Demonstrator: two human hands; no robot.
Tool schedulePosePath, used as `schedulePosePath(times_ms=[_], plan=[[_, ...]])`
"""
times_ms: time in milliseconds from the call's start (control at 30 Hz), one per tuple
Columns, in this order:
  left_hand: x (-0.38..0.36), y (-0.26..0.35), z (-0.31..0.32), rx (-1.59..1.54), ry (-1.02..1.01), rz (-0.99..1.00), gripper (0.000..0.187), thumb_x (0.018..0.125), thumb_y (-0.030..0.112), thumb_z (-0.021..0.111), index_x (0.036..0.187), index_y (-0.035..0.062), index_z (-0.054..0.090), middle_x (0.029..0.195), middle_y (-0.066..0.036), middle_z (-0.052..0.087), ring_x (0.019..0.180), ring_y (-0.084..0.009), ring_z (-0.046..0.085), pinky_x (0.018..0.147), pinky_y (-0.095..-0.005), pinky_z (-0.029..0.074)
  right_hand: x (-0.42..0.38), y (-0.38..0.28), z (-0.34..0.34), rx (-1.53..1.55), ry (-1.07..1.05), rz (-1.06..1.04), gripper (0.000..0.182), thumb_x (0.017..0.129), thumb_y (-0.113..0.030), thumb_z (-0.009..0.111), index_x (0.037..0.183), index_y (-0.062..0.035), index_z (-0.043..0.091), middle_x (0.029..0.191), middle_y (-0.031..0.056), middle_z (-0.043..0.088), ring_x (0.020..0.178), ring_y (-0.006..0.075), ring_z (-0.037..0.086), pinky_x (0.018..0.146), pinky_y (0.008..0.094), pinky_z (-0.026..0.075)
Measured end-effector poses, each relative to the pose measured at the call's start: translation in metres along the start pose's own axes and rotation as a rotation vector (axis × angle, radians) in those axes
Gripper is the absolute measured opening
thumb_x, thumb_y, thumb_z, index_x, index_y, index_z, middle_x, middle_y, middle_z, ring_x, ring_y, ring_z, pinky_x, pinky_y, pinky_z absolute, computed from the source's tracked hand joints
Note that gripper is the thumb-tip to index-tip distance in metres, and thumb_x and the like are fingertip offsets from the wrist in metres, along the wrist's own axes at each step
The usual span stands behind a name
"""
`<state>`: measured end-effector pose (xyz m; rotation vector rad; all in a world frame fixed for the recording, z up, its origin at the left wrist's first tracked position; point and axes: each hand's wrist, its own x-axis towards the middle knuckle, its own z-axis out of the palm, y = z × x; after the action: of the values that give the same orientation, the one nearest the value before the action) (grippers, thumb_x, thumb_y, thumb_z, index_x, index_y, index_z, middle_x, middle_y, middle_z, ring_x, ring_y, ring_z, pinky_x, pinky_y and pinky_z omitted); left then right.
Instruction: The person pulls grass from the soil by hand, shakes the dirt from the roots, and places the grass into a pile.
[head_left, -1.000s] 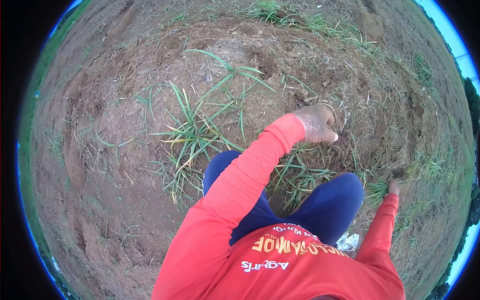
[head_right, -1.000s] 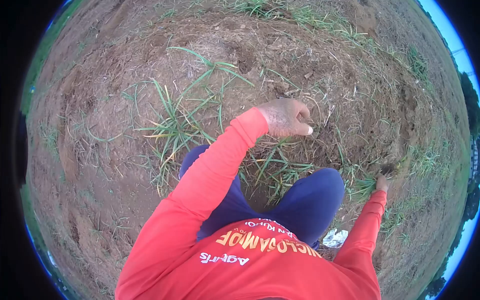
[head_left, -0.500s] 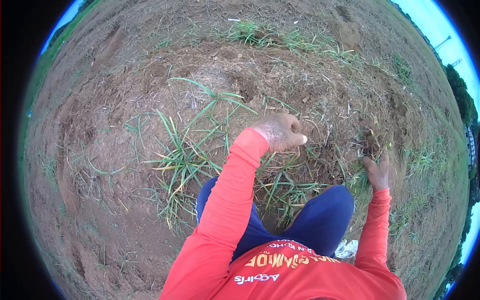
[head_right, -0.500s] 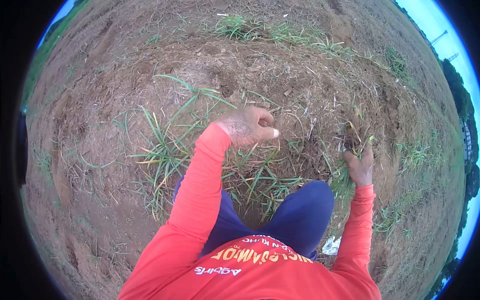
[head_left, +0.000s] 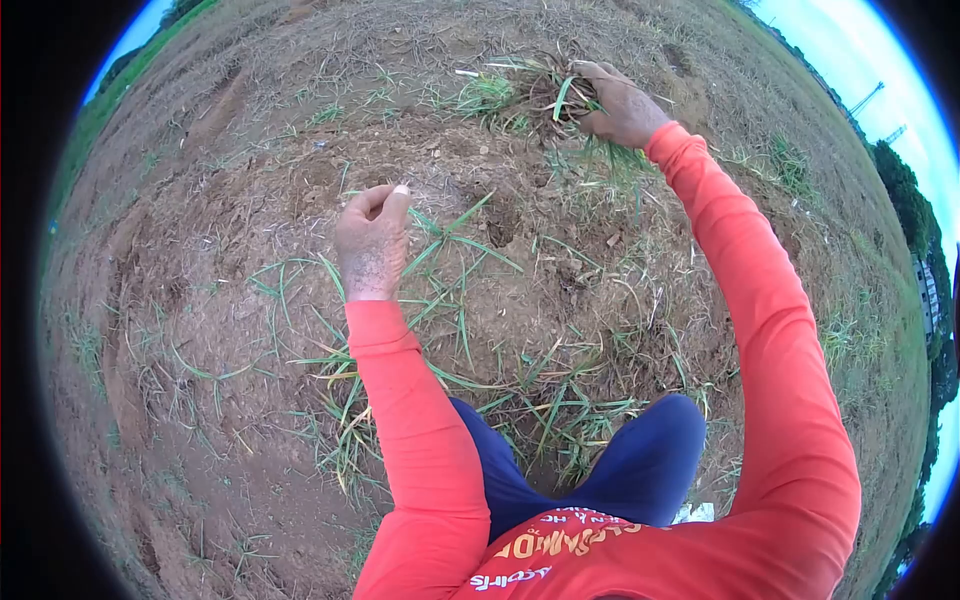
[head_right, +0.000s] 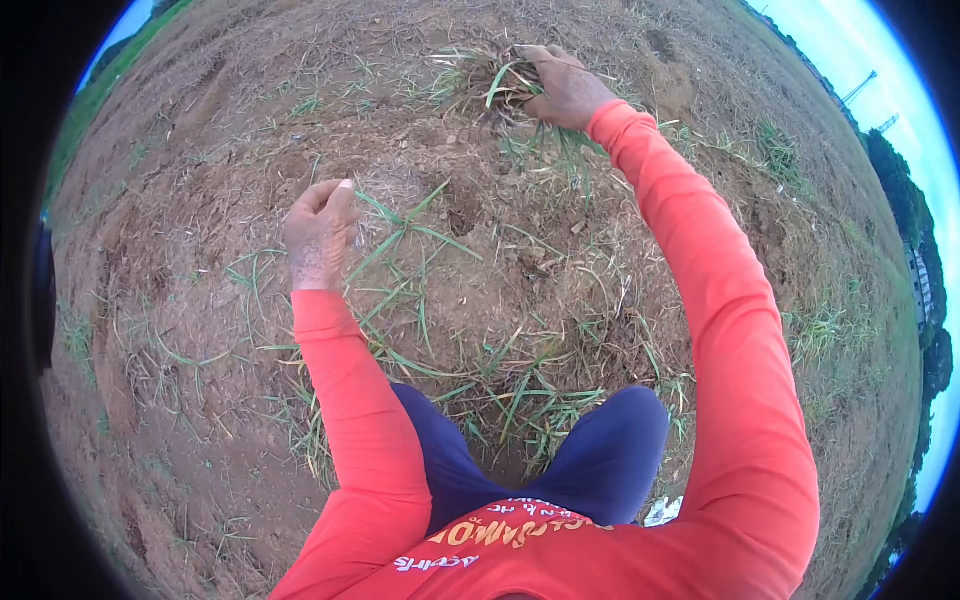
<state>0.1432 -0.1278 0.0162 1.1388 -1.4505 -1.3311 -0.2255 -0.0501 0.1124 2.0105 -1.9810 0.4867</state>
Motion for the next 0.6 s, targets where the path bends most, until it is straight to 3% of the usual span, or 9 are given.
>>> schedulePosePath(times_ms=[100, 167, 200, 300, 333, 400, 467, 600], plan=[[0.0, 0.006, 0.001, -0.072, -0.024, -0.073, 0.036, 0.095, 0.03, 0.073, 0.118, 0.0028, 0.07, 0.1, -0.003, 0.07, 0.082, -0.0101, 0.067, 0.067, -0.0245, 0.052, 0.061, 0.062, 0.009, -0.272, 0.151, 0.099, 0.074, 0.081, -0.026, 0.078, 0.146, -0.0038, 0.05, 0.14, 0.0254, 0.057, 0.136, 0.0393, 0.051, 0.11, 0.0448, 0.048], [0.013, 0.009, 0.001, -0.046, -0.024, -0.01, 0.034, 0.095, 0.028, 0.073, 0.116, 0.0011, 0.07, 0.099, -0.004, 0.07, 0.081, -0.0101, 0.067, 0.067, -0.0238, 0.052, 0.069, 0.08, 0.014, -0.28, 0.204, 0.129, 0.066, 0.083, -0.027, 0.076, 0.143, -0.0069, 0.057, 0.142, 0.026, 0.057, 0.134, 0.0392, 0.053, 0.11, 0.0439, 0.048], [0.018, 0.006, 0.002, -0.023, -0.027, 0.004, 0.033, 0.095, 0.027, 0.073, 0.115, 0.0003, 0.07, 0.098, -0.004, 0.071, 0.081, -0.0101, 0.067, 0.067, -0.0234, 0.052, 0.061, 0.075, 0.019, -0.219, 0.172, 0.249, 0.046, 0.086, -0.03, 0.072, 0.128, -0.0112, 0.071, 0.129, 0.0221, 0.067, 0.123, 0.0381, 0.063, 0.106, 0.0433, 0.05], [0.018, -0.011, 0.007, -0.056, -0.094, -0.081, 0.031, 0.097, 0.029, 0.072, 0.108, 0.0003, 0.07, 0.096, -0.005, 0.072, 0.082, -0.0095, 0.068, 0.068, -0.0233, 0.053, -0.043, 0.041, 0.057, 0.108, -0.102, 0.403, 0.035, 0.087, -0.031, 0.07, 0.115, -0.0123, 0.077, 0.112, 0.0175, 0.075, 0.107, 0.0349, 0.071, 0.1, 0.0429, 0.054], [0.019, -0.009, 0.013, -0.104, -0.097, -0.125, 0.031, 0.097, 0.031, 0.072, 0.106, 0.0014, 0.07, 0.096, -0.005, 0.073, 0.082, -0.0092, 0.068, 0.068, -0.0233, 0.053, -0.072, 0.035, 0.066, 0.153, -0.083, 0.412, 0.032, 0.087, -0.032, 0.069, 0.108, -0.0092, 0.079, 0.104, 0.0146, 0.077, 0.099, 0.0309, 0.074, 0.094, 0.0414, 0.055], [0.02, -0.01, 0.017, -0.1, -0.18, -0.147, 0.033, 0.096, 0.033, 0.072, 0.099, 0.0008, 0.071, 0.092, -0.004, 0.071, 0.081, -0.011, 0.068, 0.065, -0.024, 0.05, -0.12, 0.04, 0.07, 0.202, -0.165, 0.542, 0.032, 0.087, -0.031, 0.07, 0.109, -0.0088, 0.078, 0.104, 0.0149, 0.077, 0.098, 0.0291, 0.074, 0.093, 0.0396, 0.055], [0.013, -0.011, 0.022, -0.055, -0.244, -0.165, 0.034, 0.096, 0.036, 0.073, 0.101, 0.0029, 0.071, 0.096, -0.003, 0.072, 0.085, -0.0106, 0.068, 0.068, -0.0228, 0.05, -0.193, 0.047, 0.077, 0.231, -0.303, 0.716, 0.03, 0.088, -0.029, 0.071, 0.11, -0.0085, 0.078, 0.102, 0.0144, 0.077, 0.096, 0.0271, 0.074, 0.091, 0.0372, 0.056], [0.006, -0.009, 0.033, 0.136, -0.286, -0.102, 0.033, 0.096, 0.038, 0.074, 0.109, 0.0079, 0.071, 0.105, -0.001, 0.073, 0.092, -0.0092, 0.068, 0.077, -0.0242, 0.051, -0.306, 0.069, 0.073, 0.247, -0.355, 0.793, 0.027, 0.086, -0.023, 0.071, 0.109, -0.0092, 0.078, 0.101, 0.0136, 0.078, 0.096, 0.0264, 0.074, 0.091, 0.0377, 0.056]])
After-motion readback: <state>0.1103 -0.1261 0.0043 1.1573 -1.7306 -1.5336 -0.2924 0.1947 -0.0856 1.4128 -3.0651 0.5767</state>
